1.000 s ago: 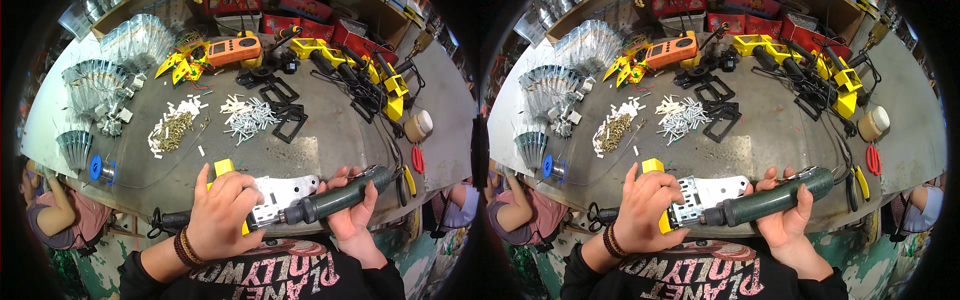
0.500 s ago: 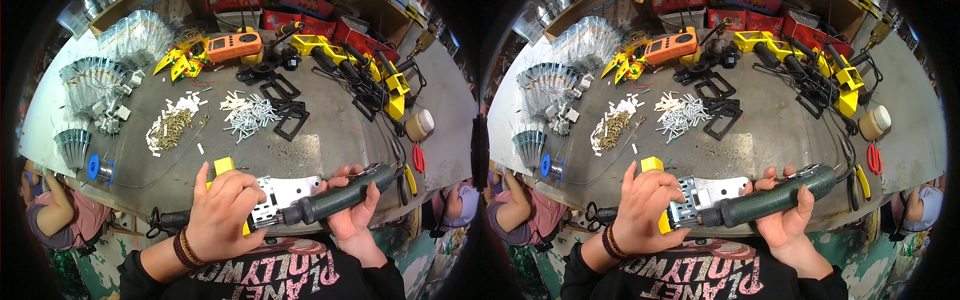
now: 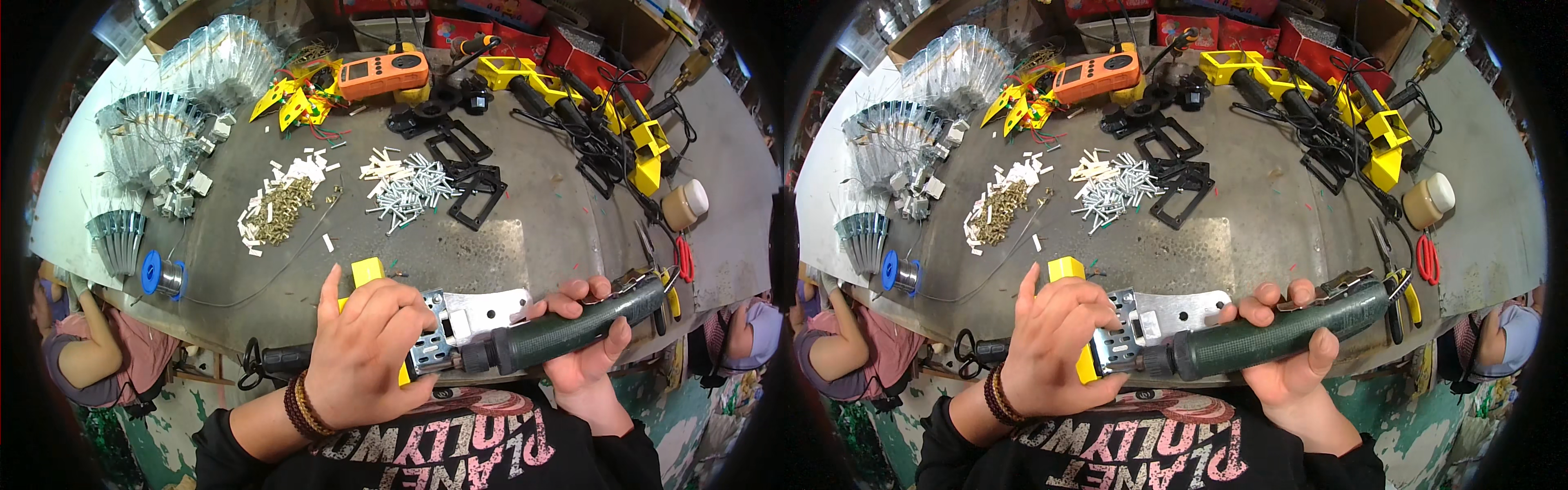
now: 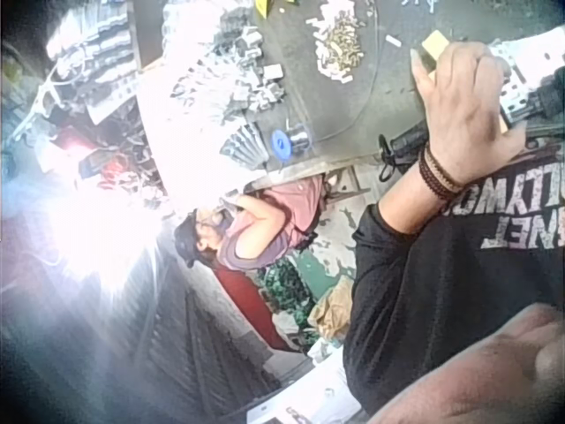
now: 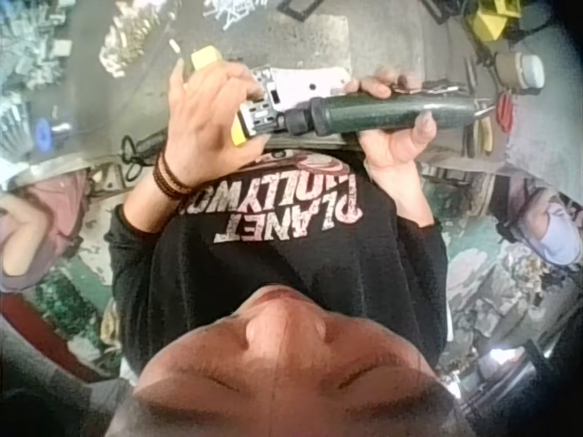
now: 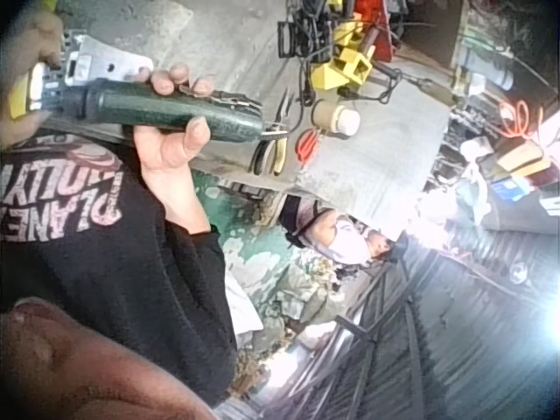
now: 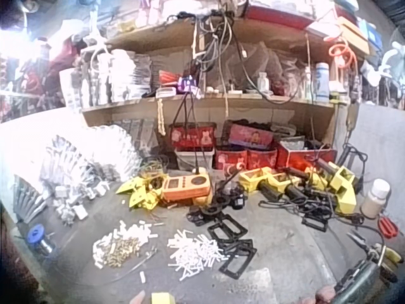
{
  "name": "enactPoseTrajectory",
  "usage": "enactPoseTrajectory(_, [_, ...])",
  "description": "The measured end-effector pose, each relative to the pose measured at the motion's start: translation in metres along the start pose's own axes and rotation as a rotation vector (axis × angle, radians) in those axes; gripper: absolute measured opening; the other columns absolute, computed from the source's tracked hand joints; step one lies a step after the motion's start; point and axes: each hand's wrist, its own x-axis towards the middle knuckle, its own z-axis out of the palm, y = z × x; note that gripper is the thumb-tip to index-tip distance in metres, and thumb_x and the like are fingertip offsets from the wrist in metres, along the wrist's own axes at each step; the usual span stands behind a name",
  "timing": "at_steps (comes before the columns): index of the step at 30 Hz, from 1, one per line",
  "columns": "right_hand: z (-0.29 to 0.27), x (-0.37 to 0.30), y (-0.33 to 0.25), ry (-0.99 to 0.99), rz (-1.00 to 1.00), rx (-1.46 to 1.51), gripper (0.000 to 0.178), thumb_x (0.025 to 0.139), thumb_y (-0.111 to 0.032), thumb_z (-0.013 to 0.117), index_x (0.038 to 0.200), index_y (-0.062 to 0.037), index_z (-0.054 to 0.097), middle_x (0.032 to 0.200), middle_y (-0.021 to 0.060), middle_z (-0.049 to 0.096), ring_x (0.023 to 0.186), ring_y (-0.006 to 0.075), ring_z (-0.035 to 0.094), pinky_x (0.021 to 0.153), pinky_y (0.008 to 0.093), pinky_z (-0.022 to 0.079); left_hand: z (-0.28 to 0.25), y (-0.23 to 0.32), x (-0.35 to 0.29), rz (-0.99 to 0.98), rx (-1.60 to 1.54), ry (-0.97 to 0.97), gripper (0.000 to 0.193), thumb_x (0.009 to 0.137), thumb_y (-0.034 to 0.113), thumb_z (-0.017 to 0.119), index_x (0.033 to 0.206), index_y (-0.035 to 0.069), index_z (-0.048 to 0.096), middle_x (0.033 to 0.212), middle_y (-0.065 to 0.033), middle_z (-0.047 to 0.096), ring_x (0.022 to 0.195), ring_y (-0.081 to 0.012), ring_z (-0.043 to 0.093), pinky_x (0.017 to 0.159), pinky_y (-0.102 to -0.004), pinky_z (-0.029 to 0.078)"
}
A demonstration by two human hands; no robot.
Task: Assemble wires and components inside a yellow plastic housing and solder connections.
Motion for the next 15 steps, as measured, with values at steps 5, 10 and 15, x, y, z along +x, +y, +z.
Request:
enactPoseTrajectory(5, [0.007, 0.009, -0.012, -0.103, 0.025, -0.156, 0.048, 0.083, -0.038, 0.080, 0.123, -0.0252, 0.059, 0.127, 0.0014, 0.061, 0.107, 0.0142, 0.058, 0.111, 0.0527, 0.035, -0.001, -0.002, -0.002, -0.007, 0.024, 0.027, 0.060, 0.062, 0.036, 0.083, 0.113, 0.014, 0.061, 0.117, -0.0042, 0.060, 0.124, -0.0307, 0.052, 0.109, -0.0724, 0.010])
enactPoseTrajectory(10, [0.012, 0.031, -0.027, -0.050, -0.044, -0.050, 0.040, 0.088, -0.039, 0.075, 0.120, -0.0215, 0.059, 0.130, 0.0016, 0.059, 0.117, 0.0179, 0.058, 0.113, 0.0574, 0.033, -0.001, -0.002, -0.005, -0.037, 0.017, 0.061, 0.078, 0.059, 0.039, 0.088, 0.124, 0.008, 0.057, 0.122, -0.0063, 0.063, 0.128, -0.0372, 0.048, 0.108, -0.0737, 0.009])
enactPoseTrajectory(15, [0.010, 0.043, -0.015, -0.001, -0.040, -0.040, 0.039, 0.088, -0.037, 0.076, 0.119, -0.0201, 0.060, 0.136, 0.0058, 0.056, 0.124, 0.0217, 0.055, 0.114, 0.0615, 0.031, 0.001, -0.004, -0.007, -0.084, 0.014, 0.081, 0.088, 0.058, 0.040, 0.088, 0.130, 0.008, 0.051, 0.115, -0.0054, 0.065, 0.128, -0.0368, 0.048, 0.106, -0.0750, 0.013])
